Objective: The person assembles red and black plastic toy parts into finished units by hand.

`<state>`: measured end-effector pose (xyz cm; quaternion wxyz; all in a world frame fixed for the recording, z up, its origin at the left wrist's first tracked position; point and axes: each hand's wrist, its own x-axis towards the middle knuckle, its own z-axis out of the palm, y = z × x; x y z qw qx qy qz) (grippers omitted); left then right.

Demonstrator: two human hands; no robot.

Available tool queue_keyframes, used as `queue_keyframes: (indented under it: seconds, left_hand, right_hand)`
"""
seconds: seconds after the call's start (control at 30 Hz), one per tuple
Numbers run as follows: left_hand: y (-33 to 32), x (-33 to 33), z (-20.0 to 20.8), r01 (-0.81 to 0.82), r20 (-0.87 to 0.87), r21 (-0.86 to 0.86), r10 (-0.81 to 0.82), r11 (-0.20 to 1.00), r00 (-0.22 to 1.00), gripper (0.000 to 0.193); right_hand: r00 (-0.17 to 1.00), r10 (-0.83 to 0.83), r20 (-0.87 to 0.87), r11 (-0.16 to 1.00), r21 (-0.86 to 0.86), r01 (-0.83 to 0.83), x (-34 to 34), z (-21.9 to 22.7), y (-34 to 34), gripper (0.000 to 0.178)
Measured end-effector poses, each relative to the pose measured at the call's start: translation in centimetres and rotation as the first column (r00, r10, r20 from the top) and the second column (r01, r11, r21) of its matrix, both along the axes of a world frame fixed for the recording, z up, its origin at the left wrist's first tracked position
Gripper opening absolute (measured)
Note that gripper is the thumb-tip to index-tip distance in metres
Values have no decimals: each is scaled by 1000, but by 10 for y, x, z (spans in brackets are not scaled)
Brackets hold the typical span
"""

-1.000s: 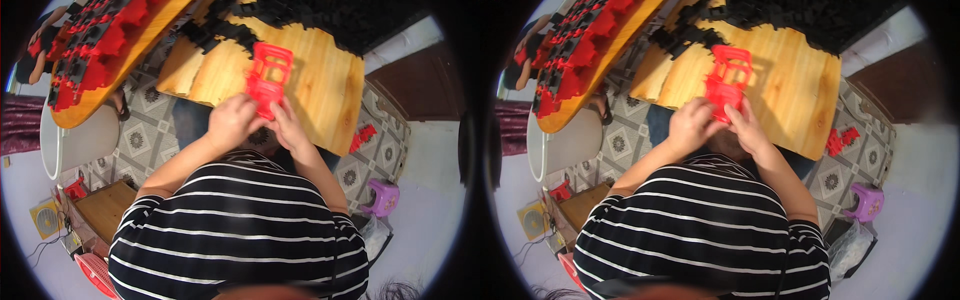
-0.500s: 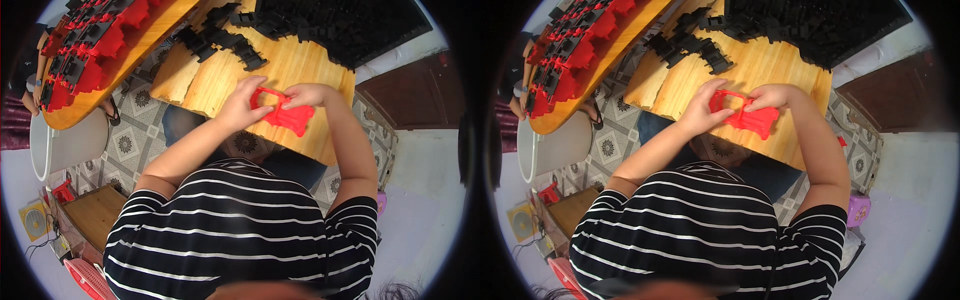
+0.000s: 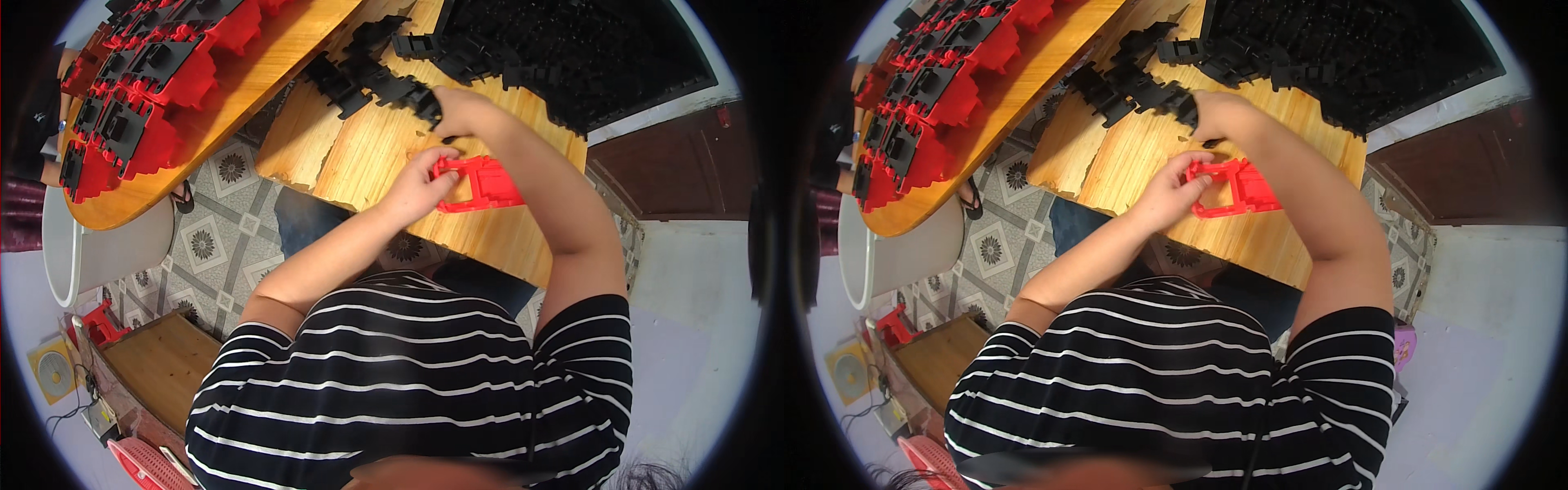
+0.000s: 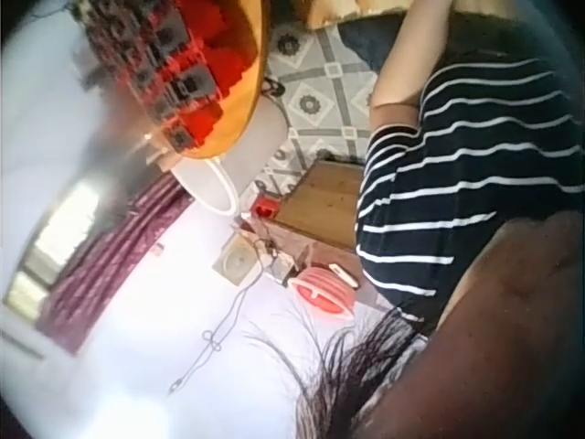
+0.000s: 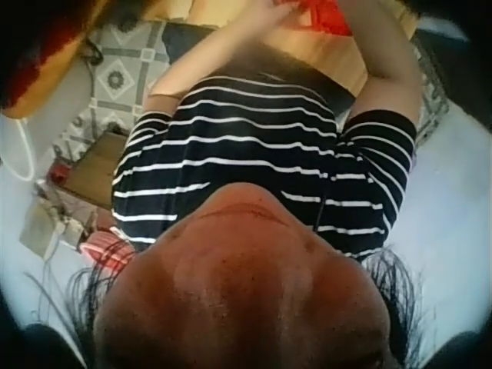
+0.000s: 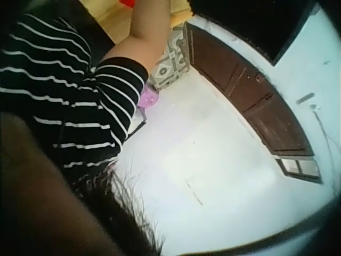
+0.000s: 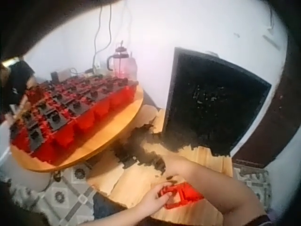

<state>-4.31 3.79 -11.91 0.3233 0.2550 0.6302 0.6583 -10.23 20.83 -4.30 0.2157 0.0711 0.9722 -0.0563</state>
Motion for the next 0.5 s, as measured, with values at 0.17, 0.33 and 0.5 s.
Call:
queue_keyframes:
  seconds: [0.17,0.33,0.5]
  left_hand:
    - [-9,-29,1,72,13,92,-74,993,997,31]
    - [-15,-44,15,-120,-277,-83,93,989,957,55]
    - [5,-45,89,39,189,168,-71,985,979,53]
  right_hand:
    - [966,-236,-107,910,-373,181,46,6,79,73]
    - [877,-336,-343,797,-599,71,134,30,91,70]
    - [718,-15,-696,945,-244,-217,187,62,33,70]
